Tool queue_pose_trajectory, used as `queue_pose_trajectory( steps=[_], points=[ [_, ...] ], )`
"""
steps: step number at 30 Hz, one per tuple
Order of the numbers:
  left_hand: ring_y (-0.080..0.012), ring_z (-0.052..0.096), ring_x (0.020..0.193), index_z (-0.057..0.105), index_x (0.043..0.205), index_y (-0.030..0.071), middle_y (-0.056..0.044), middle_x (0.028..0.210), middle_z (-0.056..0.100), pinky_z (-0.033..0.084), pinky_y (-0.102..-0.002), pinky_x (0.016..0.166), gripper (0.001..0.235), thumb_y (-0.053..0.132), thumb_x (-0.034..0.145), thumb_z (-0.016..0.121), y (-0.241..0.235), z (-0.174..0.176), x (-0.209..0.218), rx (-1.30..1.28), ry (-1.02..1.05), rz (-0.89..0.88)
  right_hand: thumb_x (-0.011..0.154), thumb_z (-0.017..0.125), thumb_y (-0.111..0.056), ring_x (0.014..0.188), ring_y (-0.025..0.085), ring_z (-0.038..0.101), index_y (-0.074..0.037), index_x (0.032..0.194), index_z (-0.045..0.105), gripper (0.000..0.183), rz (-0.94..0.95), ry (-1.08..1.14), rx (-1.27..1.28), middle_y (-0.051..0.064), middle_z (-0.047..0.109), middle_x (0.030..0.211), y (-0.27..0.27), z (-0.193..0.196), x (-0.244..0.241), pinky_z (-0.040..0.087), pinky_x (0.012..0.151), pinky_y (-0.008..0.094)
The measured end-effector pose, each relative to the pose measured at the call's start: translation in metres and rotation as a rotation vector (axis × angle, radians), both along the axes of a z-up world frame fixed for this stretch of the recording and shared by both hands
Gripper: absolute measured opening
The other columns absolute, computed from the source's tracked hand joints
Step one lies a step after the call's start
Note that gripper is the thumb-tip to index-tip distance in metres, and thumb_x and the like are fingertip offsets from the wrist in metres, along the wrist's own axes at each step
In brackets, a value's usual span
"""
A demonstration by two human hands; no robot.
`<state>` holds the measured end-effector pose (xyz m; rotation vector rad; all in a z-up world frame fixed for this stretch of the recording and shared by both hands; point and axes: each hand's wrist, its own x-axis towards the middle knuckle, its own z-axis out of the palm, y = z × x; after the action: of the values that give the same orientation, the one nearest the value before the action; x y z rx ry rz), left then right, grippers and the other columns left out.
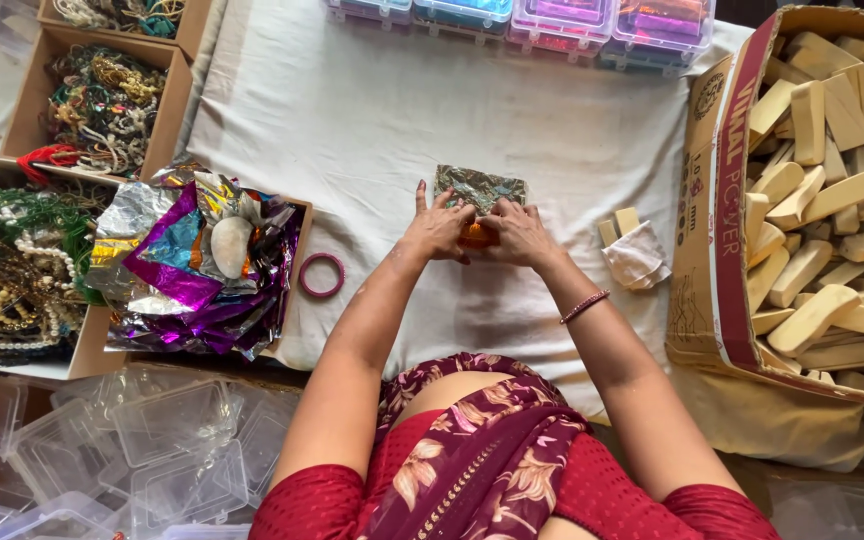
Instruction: The person sits at a table and rubs a small wooden block with a white cloth. They then place the block on a sheet of shiny foil, fold the foil around it, and place the wrapped item into a clear plastic container. The person repeats the rubbing action on another wooden block.
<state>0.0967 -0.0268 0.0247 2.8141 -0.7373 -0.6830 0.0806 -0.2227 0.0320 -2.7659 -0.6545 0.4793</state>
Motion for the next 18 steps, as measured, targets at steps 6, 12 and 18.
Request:
queue_pose_trajectory(
  steps=[6, 12, 18],
  points=[
    [-0.0325, 0.023, 0.154, 0.05, 0.128, 0.023, -0.007, 0.147, 0.056, -0.006, -0.076, 0.116, 0.076, 0.044, 0.068, 0.092, -0.008, -0.03, 0.004, 0.026, -0.081, -0.016, 0.083, 0.073, -0.019, 0.114, 0.023, 0.057, -0.018, 0.143, 0.059, 0.062, 0.071, -0.275, -0.075, 0.009, 0.058, 0.12, -0.008, -0.031, -0.02, 0.033, 0.105, 0.043],
    [-0.0299, 0.029, 0.154, 0.055, 0.13, 0.025, -0.001, 0.139, 0.063, -0.003, -0.079, 0.118, 0.049, 0.029, 0.087, 0.08, -0.009, -0.032, 0.012, 0.041, -0.149, 0.0, 0.085, 0.063, -0.003, 0.105, 0.024, 0.067, -0.012, 0.133, 0.062, 0.049, 0.041, -0.452, 0.031, 0.008, 0.067, 0.111, -0.006, -0.038, -0.024, 0.027, 0.118, 0.053],
    [-0.0273, 0.028, 0.152, 0.058, 0.131, 0.023, 0.003, 0.142, 0.056, 0.002, -0.078, 0.117, 0.064, 0.04, 0.077, 0.086, -0.005, 0.002, -0.004, 0.102, -0.084, -0.013, 0.088, 0.061, -0.002, 0.106, 0.022, 0.068, -0.015, 0.128, 0.064, 0.042, -0.007, -0.235, -0.035, 0.005, 0.07, 0.109, -0.002, -0.029, -0.017, 0.019, 0.124, 0.058]
  ],
)
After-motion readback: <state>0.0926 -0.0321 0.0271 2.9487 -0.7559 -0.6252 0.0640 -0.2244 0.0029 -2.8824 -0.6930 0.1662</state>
